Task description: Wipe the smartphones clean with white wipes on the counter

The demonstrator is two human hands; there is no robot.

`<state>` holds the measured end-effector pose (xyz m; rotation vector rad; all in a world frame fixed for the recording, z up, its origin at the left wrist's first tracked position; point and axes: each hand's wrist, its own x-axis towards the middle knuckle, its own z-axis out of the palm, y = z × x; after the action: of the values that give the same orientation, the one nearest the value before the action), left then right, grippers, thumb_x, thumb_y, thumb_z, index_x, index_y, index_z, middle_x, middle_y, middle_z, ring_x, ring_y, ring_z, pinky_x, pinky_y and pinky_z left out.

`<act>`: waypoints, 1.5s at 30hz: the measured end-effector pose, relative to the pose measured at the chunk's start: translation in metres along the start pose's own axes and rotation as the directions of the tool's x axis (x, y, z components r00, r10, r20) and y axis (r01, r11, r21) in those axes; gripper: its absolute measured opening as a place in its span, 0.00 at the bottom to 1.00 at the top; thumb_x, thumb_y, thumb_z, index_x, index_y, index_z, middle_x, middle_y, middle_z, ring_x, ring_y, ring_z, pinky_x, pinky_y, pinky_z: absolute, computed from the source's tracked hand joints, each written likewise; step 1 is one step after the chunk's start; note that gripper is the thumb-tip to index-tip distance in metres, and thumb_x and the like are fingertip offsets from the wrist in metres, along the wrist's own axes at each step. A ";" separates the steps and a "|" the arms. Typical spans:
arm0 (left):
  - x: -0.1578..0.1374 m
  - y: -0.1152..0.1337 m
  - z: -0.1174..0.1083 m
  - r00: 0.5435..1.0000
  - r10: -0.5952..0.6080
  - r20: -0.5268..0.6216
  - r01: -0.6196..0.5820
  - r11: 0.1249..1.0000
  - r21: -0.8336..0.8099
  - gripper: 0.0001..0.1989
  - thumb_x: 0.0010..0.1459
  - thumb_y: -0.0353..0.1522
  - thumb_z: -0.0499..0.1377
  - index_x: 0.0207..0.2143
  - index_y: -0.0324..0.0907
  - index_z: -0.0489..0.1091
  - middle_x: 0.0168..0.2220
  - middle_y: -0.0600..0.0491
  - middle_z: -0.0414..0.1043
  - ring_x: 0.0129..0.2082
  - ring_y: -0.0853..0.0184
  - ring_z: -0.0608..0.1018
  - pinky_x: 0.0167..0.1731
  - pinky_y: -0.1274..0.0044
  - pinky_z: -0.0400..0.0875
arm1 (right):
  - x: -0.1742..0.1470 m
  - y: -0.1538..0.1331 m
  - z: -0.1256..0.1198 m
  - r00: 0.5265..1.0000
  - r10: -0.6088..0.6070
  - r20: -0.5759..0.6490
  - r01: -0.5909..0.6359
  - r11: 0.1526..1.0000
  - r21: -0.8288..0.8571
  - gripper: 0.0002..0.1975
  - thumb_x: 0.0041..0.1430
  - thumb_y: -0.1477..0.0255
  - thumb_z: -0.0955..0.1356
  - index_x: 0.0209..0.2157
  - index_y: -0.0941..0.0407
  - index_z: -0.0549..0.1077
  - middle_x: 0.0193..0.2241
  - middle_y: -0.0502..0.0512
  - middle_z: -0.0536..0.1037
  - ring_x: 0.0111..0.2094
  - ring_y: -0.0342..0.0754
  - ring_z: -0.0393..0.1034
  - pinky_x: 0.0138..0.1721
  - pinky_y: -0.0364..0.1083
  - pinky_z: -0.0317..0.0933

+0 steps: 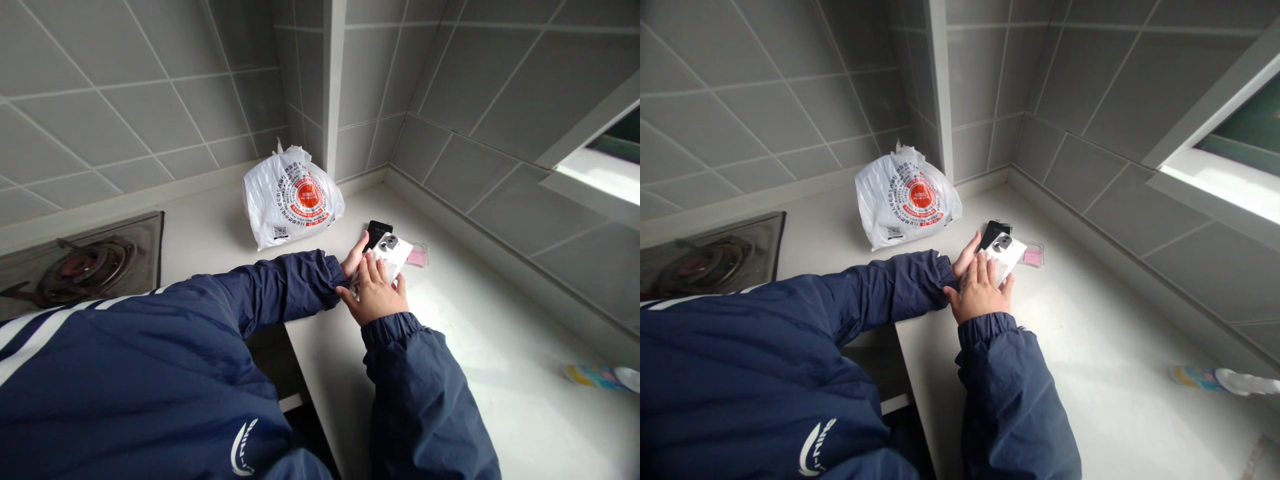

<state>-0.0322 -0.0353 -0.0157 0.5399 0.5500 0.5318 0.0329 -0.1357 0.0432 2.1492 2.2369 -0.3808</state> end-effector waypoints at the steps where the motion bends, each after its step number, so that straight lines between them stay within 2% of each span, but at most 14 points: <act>1: 0.000 0.000 0.001 1.000 -0.011 0.012 0.011 1.000 -0.008 0.48 0.63 0.62 0.33 0.45 0.32 0.76 0.37 0.34 0.80 0.43 0.48 0.81 0.54 0.60 0.68 | 0.001 0.001 0.001 1.000 0.017 -0.015 -0.017 1.000 -0.005 0.42 0.67 0.50 0.60 0.73 0.61 0.47 0.74 0.63 0.43 0.74 0.57 0.38 0.68 0.70 0.41; 4: 0.001 0.001 0.003 0.996 -0.050 0.068 0.052 0.998 -0.039 0.49 0.64 0.61 0.30 0.47 0.32 0.75 0.38 0.36 0.80 0.44 0.50 0.81 0.55 0.62 0.68 | 0.001 0.001 0.001 0.998 0.050 -0.048 -0.051 0.999 -0.017 0.41 0.68 0.52 0.60 0.72 0.61 0.49 0.74 0.65 0.43 0.74 0.58 0.41 0.67 0.69 0.43; 7: -0.001 0.003 0.005 0.995 -0.057 0.087 0.063 0.996 -0.058 0.51 0.61 0.63 0.30 0.47 0.31 0.75 0.37 0.35 0.80 0.44 0.50 0.80 0.54 0.61 0.68 | -0.005 0.000 -0.001 0.999 0.006 -0.034 -0.007 1.000 -0.028 0.42 0.66 0.51 0.61 0.72 0.61 0.50 0.74 0.64 0.45 0.74 0.59 0.42 0.68 0.69 0.41; 11: -0.010 0.010 0.011 0.996 -0.086 0.035 0.087 0.996 -0.024 0.54 0.61 0.62 0.26 0.48 0.29 0.74 0.39 0.33 0.79 0.45 0.49 0.79 0.53 0.61 0.67 | -0.017 -0.007 -0.006 0.996 -0.090 -0.005 0.090 0.996 -0.022 0.42 0.65 0.51 0.63 0.71 0.61 0.52 0.74 0.62 0.46 0.74 0.60 0.42 0.68 0.70 0.40; 18: -0.014 0.017 0.018 0.999 -0.034 0.005 0.034 0.999 -0.037 0.53 0.62 0.61 0.29 0.52 0.28 0.74 0.45 0.33 0.79 0.48 0.49 0.77 0.56 0.62 0.64 | -0.026 -0.018 -0.011 0.987 -0.096 -0.128 0.098 0.995 0.005 0.41 0.65 0.55 0.65 0.71 0.64 0.53 0.73 0.63 0.49 0.73 0.62 0.43 0.70 0.70 0.32; 23: -0.006 0.018 0.017 0.999 -0.034 0.037 0.038 0.991 -0.129 0.52 0.64 0.60 0.27 0.55 0.28 0.72 0.45 0.33 0.79 0.47 0.49 0.78 0.54 0.61 0.67 | -0.022 -0.010 -0.015 0.993 -0.048 -0.104 0.051 0.998 0.021 0.41 0.66 0.55 0.63 0.71 0.63 0.52 0.73 0.63 0.48 0.73 0.60 0.44 0.69 0.72 0.36; 28: -0.002 0.019 0.019 1.000 -0.001 -0.010 -0.001 0.980 -0.200 0.51 0.64 0.59 0.27 0.55 0.28 0.71 0.42 0.33 0.79 0.44 0.52 0.81 0.51 0.64 0.71 | -0.019 0.001 -0.020 0.996 0.071 -0.051 -0.070 0.997 0.021 0.40 0.68 0.52 0.59 0.71 0.62 0.51 0.73 0.64 0.47 0.73 0.59 0.45 0.69 0.70 0.39; 32: -0.004 0.020 0.015 0.999 -0.048 -0.005 0.045 0.972 -0.230 0.50 0.64 0.60 0.29 0.54 0.31 0.73 0.40 0.36 0.80 0.40 0.53 0.82 0.47 0.64 0.73 | -0.020 -0.007 -0.018 0.998 -0.056 -0.022 0.057 0.997 0.043 0.43 0.66 0.49 0.60 0.72 0.62 0.51 0.73 0.64 0.47 0.74 0.59 0.42 0.69 0.66 0.41; 34: -0.004 0.019 0.013 0.999 -0.046 0.016 0.048 0.969 -0.244 0.49 0.64 0.60 0.30 0.54 0.32 0.73 0.40 0.37 0.80 0.39 0.54 0.81 0.46 0.65 0.73 | -0.019 -0.009 -0.016 0.996 -0.082 -0.023 0.083 0.995 0.050 0.43 0.66 0.50 0.60 0.72 0.62 0.50 0.73 0.63 0.48 0.74 0.58 0.42 0.70 0.66 0.40; 39: 0.000 0.014 0.013 0.998 0.057 0.000 -0.056 0.968 -0.245 0.49 0.65 0.59 0.30 0.54 0.31 0.73 0.40 0.37 0.80 0.40 0.55 0.82 0.49 0.66 0.72 | -0.015 0.000 -0.015 0.997 0.071 -0.042 -0.070 0.997 0.017 0.42 0.67 0.51 0.59 0.72 0.63 0.50 0.73 0.66 0.46 0.74 0.61 0.43 0.69 0.68 0.42; 43: -0.003 0.011 0.014 1.000 0.012 0.025 -0.007 0.976 -0.217 0.49 0.65 0.59 0.30 0.53 0.31 0.73 0.40 0.36 0.80 0.41 0.54 0.82 0.49 0.65 0.72 | -0.012 0.003 -0.014 0.998 -0.067 0.003 0.066 0.997 0.043 0.46 0.64 0.49 0.63 0.72 0.62 0.48 0.74 0.64 0.45 0.74 0.60 0.40 0.70 0.66 0.39; 45: -0.003 0.011 0.015 0.999 0.029 0.020 -0.024 0.977 -0.214 0.48 0.66 0.59 0.31 0.53 0.30 0.73 0.39 0.37 0.80 0.42 0.53 0.82 0.50 0.65 0.72 | -0.009 0.004 -0.012 0.996 -0.086 0.000 0.086 0.994 0.070 0.47 0.64 0.49 0.63 0.73 0.63 0.47 0.74 0.62 0.45 0.75 0.58 0.38 0.71 0.66 0.36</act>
<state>-0.0286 -0.0345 0.0029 0.3483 0.4577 0.6020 0.0395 -0.1421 0.0560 2.0871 2.3542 -0.4714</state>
